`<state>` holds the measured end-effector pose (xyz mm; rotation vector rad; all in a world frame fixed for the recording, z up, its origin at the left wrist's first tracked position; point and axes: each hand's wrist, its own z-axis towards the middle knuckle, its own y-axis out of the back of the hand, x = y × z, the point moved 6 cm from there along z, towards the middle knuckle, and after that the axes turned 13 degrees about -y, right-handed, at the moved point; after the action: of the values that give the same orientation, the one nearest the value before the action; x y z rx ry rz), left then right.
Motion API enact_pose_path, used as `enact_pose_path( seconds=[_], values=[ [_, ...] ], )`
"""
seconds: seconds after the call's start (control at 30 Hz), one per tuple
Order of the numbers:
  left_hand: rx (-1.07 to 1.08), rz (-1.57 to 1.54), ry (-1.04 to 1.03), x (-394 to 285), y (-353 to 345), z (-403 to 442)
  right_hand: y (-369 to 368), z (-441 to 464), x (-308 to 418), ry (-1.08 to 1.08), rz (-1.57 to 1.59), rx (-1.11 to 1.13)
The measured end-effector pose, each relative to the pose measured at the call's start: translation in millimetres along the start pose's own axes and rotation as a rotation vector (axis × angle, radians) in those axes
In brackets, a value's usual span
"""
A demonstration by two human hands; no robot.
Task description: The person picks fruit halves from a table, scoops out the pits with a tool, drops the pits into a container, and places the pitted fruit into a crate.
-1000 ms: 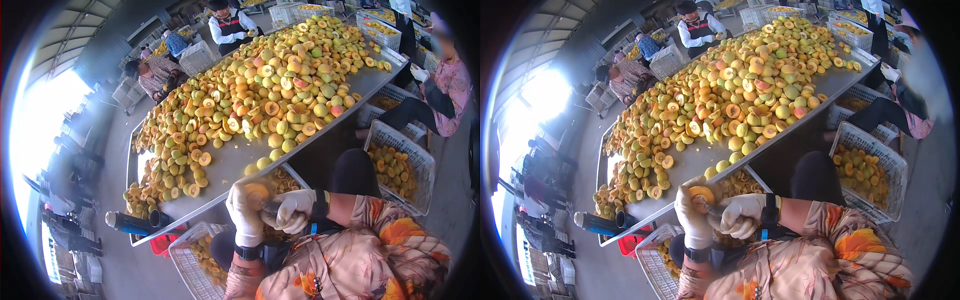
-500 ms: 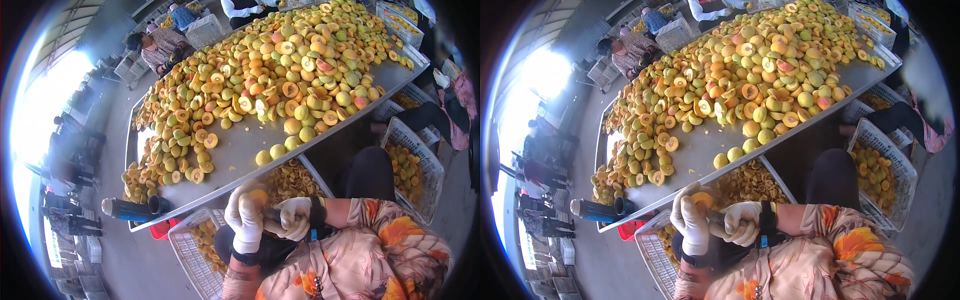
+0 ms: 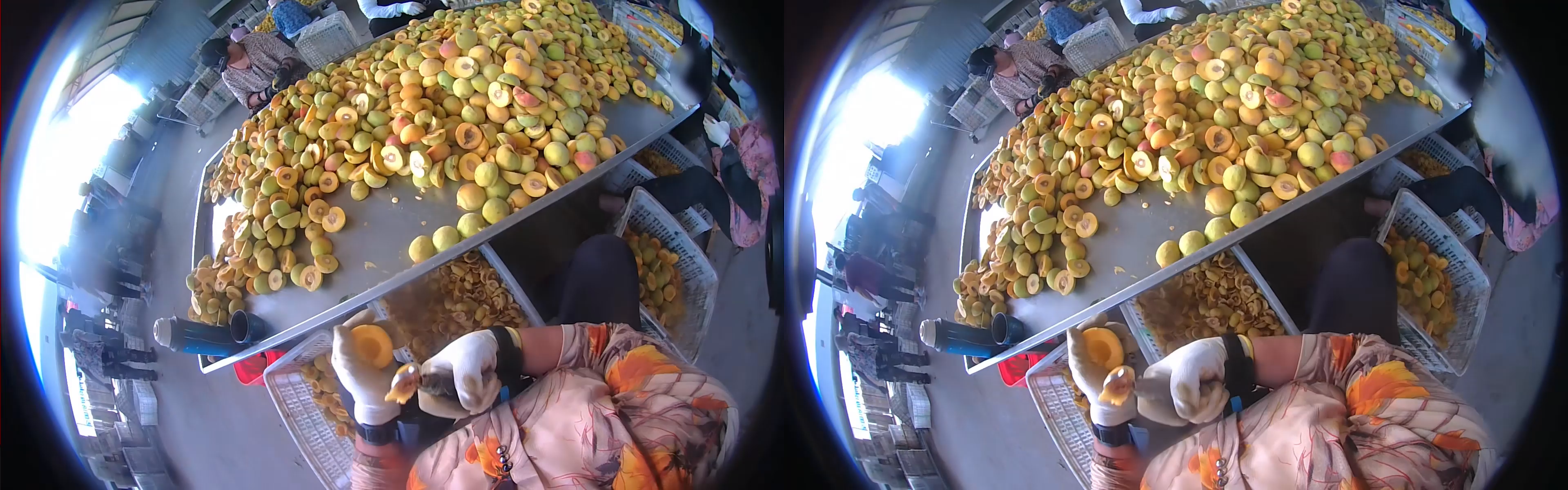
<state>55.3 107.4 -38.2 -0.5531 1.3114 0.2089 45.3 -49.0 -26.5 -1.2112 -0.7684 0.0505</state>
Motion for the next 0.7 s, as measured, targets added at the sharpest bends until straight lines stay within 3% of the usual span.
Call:
enact_pose_path(
  seconds=[0.07,0.13,0.17,0.23,0.3,0.37,0.4,0.47,0.63,0.7],
  values=[
    [0.003,0.483,-0.332,-19,35,5,-2,-7,11,-0.007,-0.138,-0.151],
    [-0.080,0.567,-0.426,-43,76,4,12,-24,15,-0.005,-0.177,-0.305],
    [-0.204,0.301,-0.256,-47,99,1,17,-36,15,-0.064,-0.230,-0.408],
    [-0.075,0.840,-0.173,-44,162,8,50,-57,10,-0.055,-0.625,-0.856],
    [0.021,1.211,-0.183,-31,186,29,122,-92,-19,-0.343,-1.150,-1.368],
    [0.058,1.417,-0.323,-25,183,57,163,-124,-45,-0.687,-1.057,-1.457],
    [0.033,1.320,-0.197,-32,148,75,158,-122,-38,-0.659,-1.037,-1.488],
    [0.140,1.519,-0.280,-13,114,121,134,-119,-19,-0.611,-0.985,-1.562],
    [0.345,1.802,-0.260,51,62,203,129,-111,-19,-0.072,-1.209,-1.722],
    [0.414,1.836,-0.247,69,51,210,157,-130,-39,-0.549,-1.170,-1.692]
  ],
)
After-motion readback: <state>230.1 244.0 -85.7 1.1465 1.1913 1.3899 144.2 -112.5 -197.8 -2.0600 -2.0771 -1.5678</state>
